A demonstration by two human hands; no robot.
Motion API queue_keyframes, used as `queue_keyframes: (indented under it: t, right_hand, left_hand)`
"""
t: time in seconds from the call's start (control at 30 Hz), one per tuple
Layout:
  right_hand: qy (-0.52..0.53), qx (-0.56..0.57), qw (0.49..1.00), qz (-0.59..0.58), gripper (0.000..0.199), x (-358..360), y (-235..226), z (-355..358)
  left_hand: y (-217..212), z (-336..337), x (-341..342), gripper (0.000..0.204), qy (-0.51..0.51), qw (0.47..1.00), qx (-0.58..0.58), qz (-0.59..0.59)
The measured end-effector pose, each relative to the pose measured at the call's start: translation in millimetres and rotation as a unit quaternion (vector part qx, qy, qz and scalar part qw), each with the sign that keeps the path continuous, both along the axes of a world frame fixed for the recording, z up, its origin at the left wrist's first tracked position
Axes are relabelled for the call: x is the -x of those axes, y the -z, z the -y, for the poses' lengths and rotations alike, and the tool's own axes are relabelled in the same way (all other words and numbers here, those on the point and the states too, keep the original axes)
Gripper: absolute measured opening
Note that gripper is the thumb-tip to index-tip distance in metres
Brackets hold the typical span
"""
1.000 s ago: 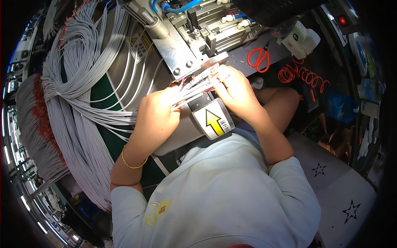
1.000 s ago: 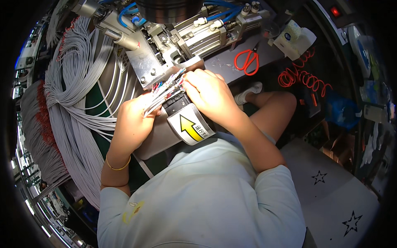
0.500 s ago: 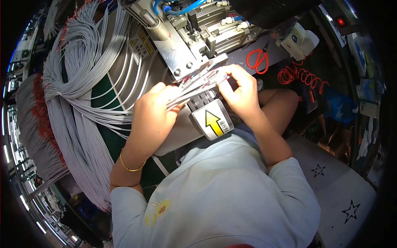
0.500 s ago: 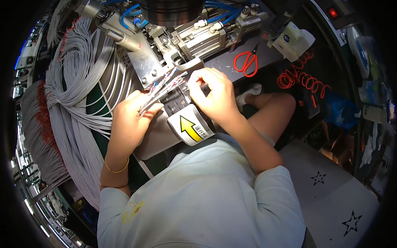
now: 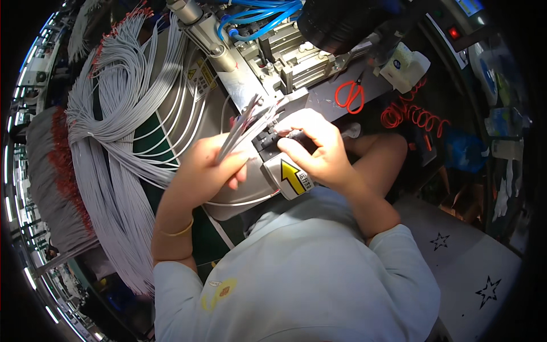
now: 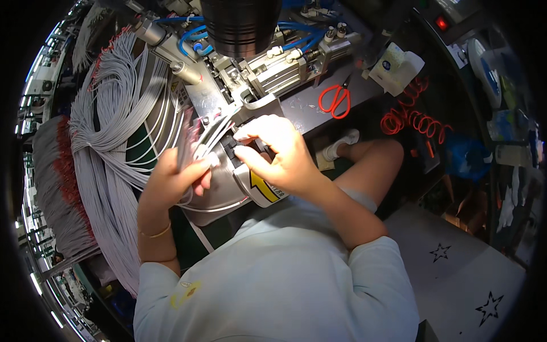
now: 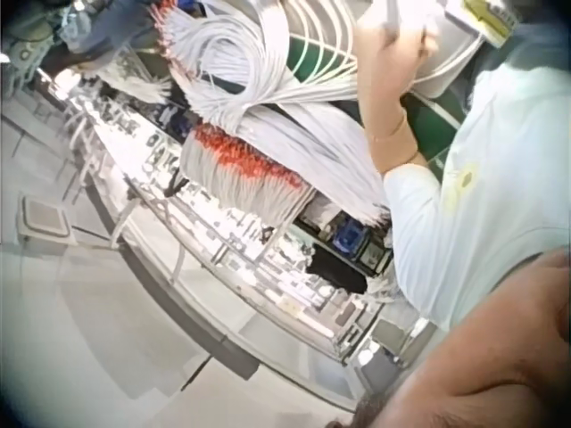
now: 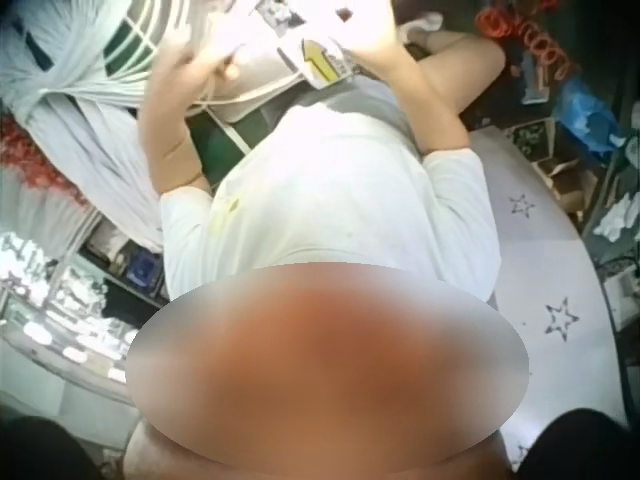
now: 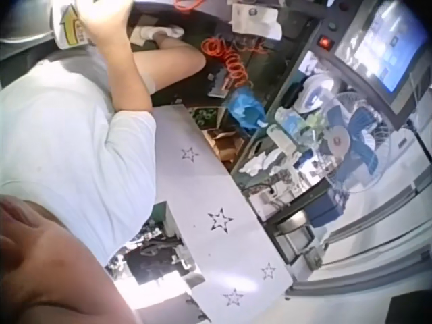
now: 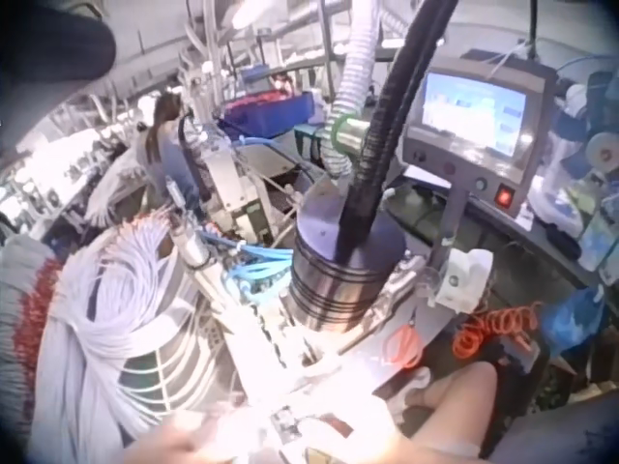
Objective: The person feeds wire ends into a machine by hand, rearranges bundles of wires on the table, and inserts wire ends into the machine.
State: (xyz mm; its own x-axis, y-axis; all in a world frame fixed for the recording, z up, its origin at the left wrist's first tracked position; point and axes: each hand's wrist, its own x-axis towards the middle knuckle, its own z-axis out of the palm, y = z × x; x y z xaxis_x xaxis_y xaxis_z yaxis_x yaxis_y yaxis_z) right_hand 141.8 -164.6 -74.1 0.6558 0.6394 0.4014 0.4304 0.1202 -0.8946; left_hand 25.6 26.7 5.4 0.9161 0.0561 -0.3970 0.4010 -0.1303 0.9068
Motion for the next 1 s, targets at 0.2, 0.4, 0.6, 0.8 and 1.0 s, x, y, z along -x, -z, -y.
queue_keyframes:
  t: [0.2, 0.4, 0.6, 0.8, 1.0]
  right_hand:
    - [-0.032, -0.008, 0.982, -0.184, 0.016, 7.3, 0.4, -5.2]
    - [-0.072, 0.027, 0.971, -0.226, 0.014, 8.7, -11.5, -2.1]
    - [-0.077, 0.037, 0.984, -0.153, 0.012, 8.8, -3.8, -2.8]
    - [-0.102, 0.062, 0.940, -0.321, 0.014, 10.1, -14.4, -4.7]
    - [-0.074, 0.060, 0.978, -0.187, 0.014, 9.0, -10.2, -4.6]
  left_hand:
    - [20.2, 9.5, -9.2, 0.023, 0.012, 0.997, -0.069, -0.033]
    - [29.3, 17.7, -8.5, 0.017, -0.016, 0.997, -0.045, 0.059]
    - [26.1, 22.9, -10.6, 0.013, 0.009, 0.974, -0.196, 0.110]
    - [27.1, 24.5, -8.6, 0.011, -0.068, 0.992, -0.075, 0.072]
    - [34.0, 19.0, -11.2, 0.013, 0.051, 0.964, -0.211, 0.157]
